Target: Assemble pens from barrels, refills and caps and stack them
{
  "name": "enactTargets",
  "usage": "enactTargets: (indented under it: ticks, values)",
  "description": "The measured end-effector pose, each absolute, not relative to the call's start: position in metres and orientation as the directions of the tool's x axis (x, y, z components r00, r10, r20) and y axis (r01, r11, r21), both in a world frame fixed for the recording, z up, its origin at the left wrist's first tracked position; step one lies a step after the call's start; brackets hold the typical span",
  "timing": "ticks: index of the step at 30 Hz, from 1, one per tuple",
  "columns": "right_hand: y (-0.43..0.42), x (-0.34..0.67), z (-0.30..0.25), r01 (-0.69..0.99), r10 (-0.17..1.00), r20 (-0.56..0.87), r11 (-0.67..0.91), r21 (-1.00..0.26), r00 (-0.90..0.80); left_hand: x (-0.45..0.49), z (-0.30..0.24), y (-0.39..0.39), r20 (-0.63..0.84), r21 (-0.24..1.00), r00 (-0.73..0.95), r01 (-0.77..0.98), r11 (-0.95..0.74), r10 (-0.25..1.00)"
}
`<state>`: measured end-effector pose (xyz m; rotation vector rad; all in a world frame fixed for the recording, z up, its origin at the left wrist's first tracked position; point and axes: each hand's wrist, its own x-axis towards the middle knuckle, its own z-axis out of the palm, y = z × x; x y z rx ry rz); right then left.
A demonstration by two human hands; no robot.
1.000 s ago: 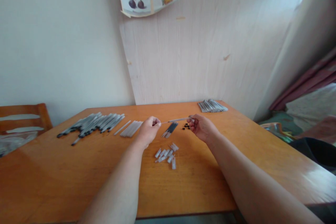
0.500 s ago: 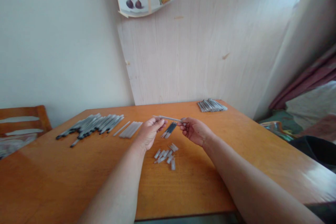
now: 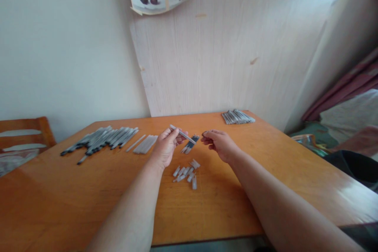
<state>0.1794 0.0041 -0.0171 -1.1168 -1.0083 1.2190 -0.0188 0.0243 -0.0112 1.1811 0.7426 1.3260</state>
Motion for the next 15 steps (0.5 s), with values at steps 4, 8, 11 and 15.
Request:
enactTargets:
  ticks: [4,8,11,15]
  values:
    - [0.017,0.197,-0.023,-0.004,0.948,0.086,0.092,-0.996,0.307,-0.021,-0.013,0.027,0.186,0.948,0.071,-0.274,-0.161,0.980]
    - [0.028,0.210,-0.035,0.352,0.917,0.224,0.100,-0.931,0.331,-0.022,-0.014,0.029,0.171,0.963,0.038,-0.220,-0.159,0.985]
    - [0.031,0.212,-0.041,0.670,0.939,0.282,0.082,-0.738,0.195,-0.022,-0.016,0.030,0.170,0.969,0.057,-0.189,-0.157,0.984]
    - [0.027,0.208,-0.043,0.835,0.976,0.216,0.101,-0.541,0.021,-0.021,-0.018,0.030,0.158,0.977,0.077,-0.155,-0.145,0.984]
